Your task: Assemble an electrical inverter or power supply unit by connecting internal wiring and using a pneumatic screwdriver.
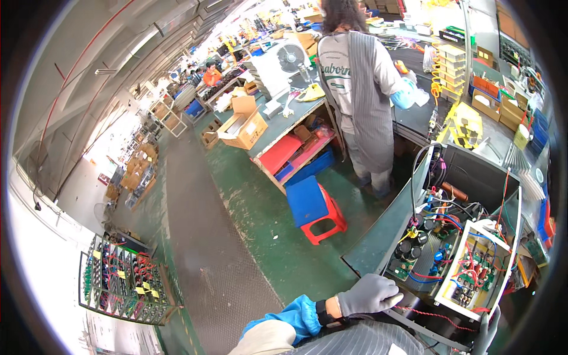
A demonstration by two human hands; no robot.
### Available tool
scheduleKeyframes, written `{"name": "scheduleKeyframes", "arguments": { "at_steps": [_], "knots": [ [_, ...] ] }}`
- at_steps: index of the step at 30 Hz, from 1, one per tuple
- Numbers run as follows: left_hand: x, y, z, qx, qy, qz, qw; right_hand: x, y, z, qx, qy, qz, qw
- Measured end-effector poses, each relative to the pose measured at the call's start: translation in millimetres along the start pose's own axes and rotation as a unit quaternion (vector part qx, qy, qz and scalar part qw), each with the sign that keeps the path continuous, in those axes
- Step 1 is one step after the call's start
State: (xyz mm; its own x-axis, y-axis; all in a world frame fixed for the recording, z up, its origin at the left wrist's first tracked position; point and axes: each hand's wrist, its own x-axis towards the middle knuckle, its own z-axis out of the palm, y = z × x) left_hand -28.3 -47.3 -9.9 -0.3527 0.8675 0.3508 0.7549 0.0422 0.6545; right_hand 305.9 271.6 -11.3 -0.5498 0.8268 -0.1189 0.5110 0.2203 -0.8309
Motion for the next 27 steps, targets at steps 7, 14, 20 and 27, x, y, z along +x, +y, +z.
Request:
{"name": "scheduleKeyframes", "arguments": {
  "at_steps": [7, 14, 20, 27],
  "knots": [
    [8, 6, -8, 0.027, 0.003, -0.008, 1.000, 9, -1, 9, 0.134, 0.010, 0.071, 0.988],
    [7, -1, -2, 0.056, -0.031, 0.008, 0.998, 0, -1, 3, -0.063, 0.060, 0.018, 0.996],
    [15, 29, -14, 0.048, -0.010, 0.010, 0.999, -4, -13, -5, -0.098, 0.037, 0.053, 0.993],
    [18, 22, -10, 0.047, -0.026, 0.012, 0.998, -5, -6, -7, -0.130, 0.038, 0.041, 0.990]
  ]
}}
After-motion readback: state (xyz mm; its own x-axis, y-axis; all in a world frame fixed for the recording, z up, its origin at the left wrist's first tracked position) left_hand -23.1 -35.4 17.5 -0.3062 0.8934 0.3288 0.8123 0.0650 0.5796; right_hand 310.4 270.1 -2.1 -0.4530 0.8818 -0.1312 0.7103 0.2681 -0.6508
